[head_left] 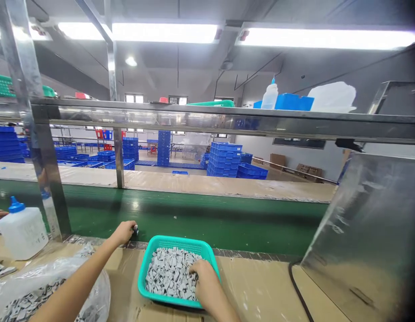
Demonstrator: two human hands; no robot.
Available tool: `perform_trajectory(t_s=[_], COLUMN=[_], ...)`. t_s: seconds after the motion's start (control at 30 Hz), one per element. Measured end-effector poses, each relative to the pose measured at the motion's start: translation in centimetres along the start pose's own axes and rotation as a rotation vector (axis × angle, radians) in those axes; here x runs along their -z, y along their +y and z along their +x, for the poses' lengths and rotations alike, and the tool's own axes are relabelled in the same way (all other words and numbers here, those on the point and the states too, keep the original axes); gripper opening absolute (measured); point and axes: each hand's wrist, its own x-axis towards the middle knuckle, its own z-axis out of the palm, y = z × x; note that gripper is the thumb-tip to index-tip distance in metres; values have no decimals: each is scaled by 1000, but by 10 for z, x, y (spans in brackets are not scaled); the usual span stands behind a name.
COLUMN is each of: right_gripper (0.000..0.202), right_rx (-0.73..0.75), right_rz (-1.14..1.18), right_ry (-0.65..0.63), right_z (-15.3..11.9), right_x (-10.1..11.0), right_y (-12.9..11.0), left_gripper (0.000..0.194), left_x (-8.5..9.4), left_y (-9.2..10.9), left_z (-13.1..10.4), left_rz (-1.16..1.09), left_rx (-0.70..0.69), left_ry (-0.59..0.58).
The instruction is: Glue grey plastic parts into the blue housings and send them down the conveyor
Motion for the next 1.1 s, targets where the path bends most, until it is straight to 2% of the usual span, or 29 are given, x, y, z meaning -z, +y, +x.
perform_trajectory(t_s=[0.07,0.17,0.23,0.33,0.4,0.47,0.57,0.7,0.83,0.9,0.97,1.03,1.1], right_gripper=[40,35,34,30,27,25,25,27,24,19,13,10,15], right_rx=[-15,-7,7,14,19,24,26,46,17,-28,-6,117,274], right_rz=[12,50,89,145,175,204,273,451,636,693,709,664,579], right_ry=[36,57,56,57,69,85,94,2,-98,-71,16,91,119], right_z=[0,0,-1,-1,-1,-1,-5,-28,-56,-65,-72,-77,-80], right_x=[2,5,7,10,13,16,22,30,37,40,43,47,50], right_y=[0,-3,-6,-10,-13,-15,-21,-38,-58,-66,-73,-80,-87], left_gripper=[25,31,40,54,54,50,44,30,13,11,12,13,13], left_x=[-7,-4,0,-4,-16,-30,-47,-52,-42,-36,-29,-25,-23], left_y=[-4,-3,7,35,58,78,97,106,109,108,106,103,99], left_z=[1,-9,-22,-54,-82,-110,-140,-161,-178,-185,-190,-195,-198], left_rz=[29,39,33,3,-45,-147,-317,-574,-721,-835,-974,-1096,-1201], left_rx=[38,66,45,-68,-192,-343,-417,-303,-225,-139,-48,25,90], left_ry=[51,134,192,225,170,58,-79,-137,-151,-220,-325,-399,-434])
